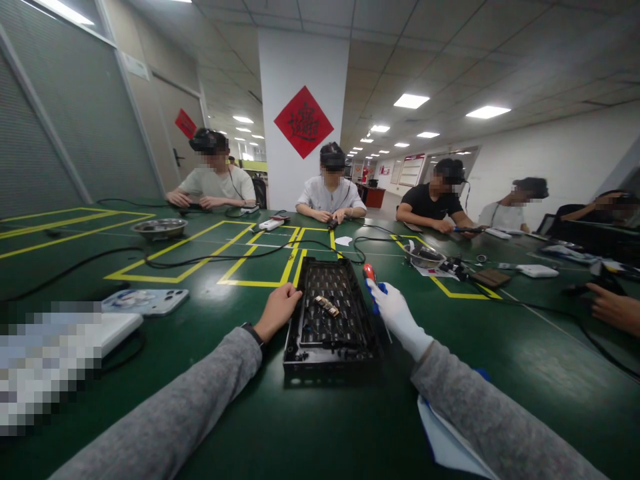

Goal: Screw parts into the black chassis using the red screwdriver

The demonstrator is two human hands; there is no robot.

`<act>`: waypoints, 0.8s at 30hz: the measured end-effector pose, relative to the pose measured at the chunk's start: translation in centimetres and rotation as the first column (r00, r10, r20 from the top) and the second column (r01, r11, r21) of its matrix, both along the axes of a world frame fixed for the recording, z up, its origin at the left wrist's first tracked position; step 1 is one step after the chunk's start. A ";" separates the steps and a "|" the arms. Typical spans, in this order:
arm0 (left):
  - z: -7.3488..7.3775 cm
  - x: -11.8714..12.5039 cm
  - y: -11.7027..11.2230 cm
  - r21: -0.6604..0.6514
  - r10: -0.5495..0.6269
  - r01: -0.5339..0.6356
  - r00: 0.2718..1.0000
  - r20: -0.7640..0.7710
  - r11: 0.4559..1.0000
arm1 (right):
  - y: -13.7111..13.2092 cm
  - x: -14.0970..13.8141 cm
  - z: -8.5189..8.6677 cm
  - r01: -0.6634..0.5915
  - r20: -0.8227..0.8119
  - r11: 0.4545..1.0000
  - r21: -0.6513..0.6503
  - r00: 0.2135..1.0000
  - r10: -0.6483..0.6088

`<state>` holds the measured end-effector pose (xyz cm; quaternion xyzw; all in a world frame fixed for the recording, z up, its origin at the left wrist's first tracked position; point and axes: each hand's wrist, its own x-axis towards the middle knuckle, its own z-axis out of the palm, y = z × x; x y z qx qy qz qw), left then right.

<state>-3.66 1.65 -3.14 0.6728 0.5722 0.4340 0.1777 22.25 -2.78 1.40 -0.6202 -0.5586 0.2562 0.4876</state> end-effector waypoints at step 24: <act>-0.5 0.0 0.4 0.008 -0.056 0.056 0.995 0.081 0.998 | -1.9 -1.1 2.4 0.054 0.730 0.999 -0.004 0.683 -0.034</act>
